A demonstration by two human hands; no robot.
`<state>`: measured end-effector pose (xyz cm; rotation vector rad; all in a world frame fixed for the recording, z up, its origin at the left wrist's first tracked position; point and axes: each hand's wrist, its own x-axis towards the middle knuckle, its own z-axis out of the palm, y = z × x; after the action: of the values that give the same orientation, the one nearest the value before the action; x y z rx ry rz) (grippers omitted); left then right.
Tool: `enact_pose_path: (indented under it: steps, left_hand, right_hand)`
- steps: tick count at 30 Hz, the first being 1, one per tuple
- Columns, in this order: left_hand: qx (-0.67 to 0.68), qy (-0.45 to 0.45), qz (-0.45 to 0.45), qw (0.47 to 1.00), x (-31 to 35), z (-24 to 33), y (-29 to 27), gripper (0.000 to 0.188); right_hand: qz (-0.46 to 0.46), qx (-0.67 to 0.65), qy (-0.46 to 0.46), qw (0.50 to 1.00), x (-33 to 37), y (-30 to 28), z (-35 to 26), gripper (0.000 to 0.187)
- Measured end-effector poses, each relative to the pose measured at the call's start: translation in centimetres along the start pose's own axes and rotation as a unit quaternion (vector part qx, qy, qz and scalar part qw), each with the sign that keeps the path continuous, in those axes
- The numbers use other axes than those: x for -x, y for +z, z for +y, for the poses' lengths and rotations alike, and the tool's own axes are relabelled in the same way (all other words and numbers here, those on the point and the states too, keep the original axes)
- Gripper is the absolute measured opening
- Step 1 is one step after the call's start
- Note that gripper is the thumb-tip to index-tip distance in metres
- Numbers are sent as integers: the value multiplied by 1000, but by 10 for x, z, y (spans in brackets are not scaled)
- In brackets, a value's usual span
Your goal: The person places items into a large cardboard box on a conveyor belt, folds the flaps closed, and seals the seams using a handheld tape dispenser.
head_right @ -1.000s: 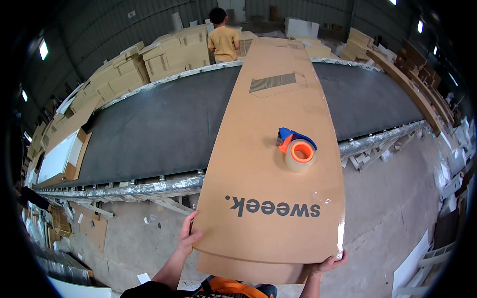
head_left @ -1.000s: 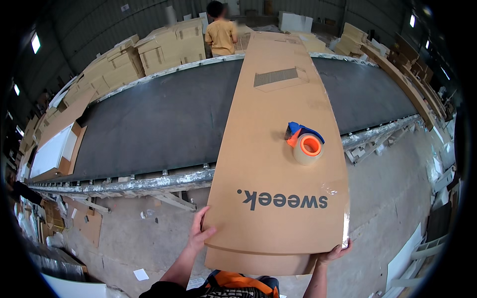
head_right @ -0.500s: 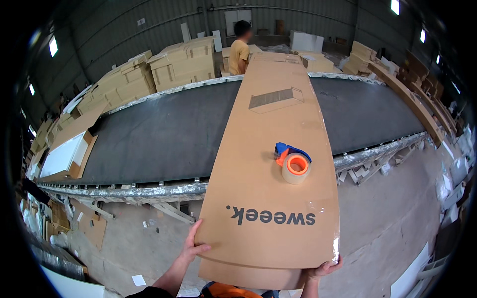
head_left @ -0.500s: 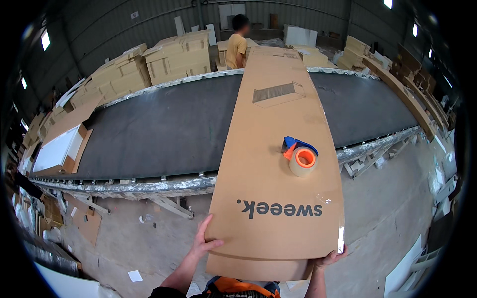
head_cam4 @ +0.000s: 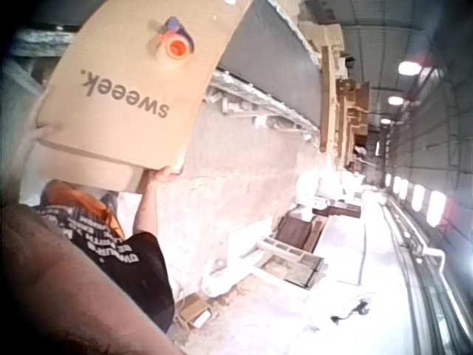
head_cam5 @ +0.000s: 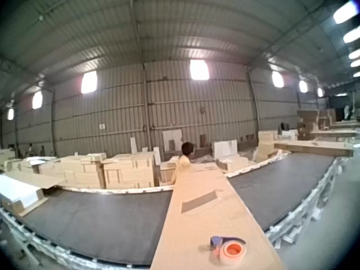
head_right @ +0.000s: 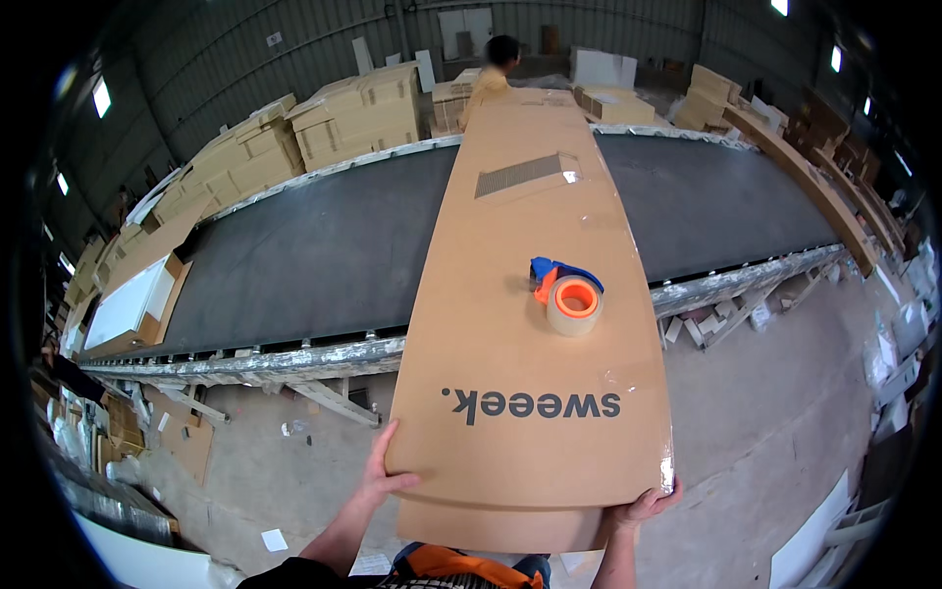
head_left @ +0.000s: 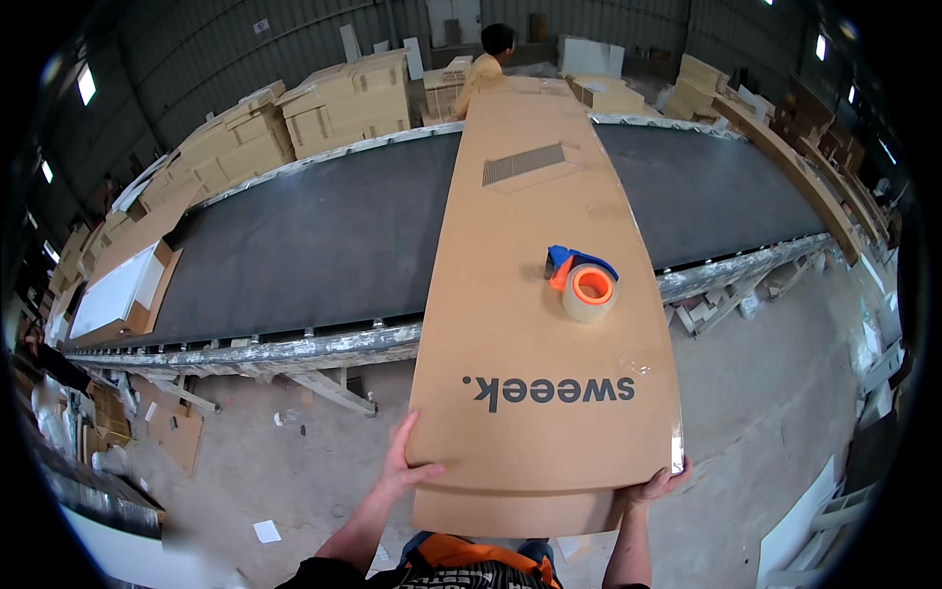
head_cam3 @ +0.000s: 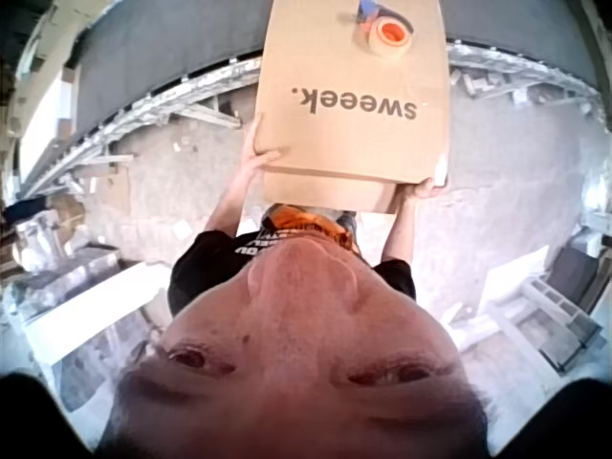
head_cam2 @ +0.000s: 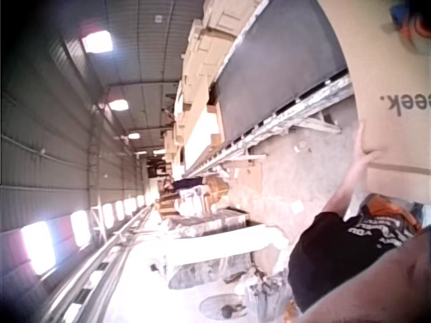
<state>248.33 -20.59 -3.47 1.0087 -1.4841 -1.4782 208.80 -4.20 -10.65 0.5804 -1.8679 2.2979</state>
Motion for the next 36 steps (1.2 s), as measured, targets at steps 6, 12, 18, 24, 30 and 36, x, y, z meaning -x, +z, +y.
enact_pose_path:
  steps: [6,12,18,24,30,36]
  left_hand:
    - [-98,12,11,995,12,7,43,105]
    - [-91,-3,45,995,22,16,104,106]
    - [-613,90,-47,783,6,66,196,101]
    - [-739,218,-113,628,19,47,243,83]
    - [-722,314,11,617,19,11,261,75]
    - [-732,206,-88,644,30,40,268,84]
  right_hand:
    - [-16,-31,-12,999,-41,-29,35,63]
    - [-15,-16,2,1000,-95,-35,52,62]
    - [-60,23,-48,997,-173,-47,82,59]
    - [-131,-20,156,979,-150,-43,91,61]
    - [-109,-171,420,885,-188,-168,152,47]
    - [-68,-193,355,912,-170,-63,94,45]
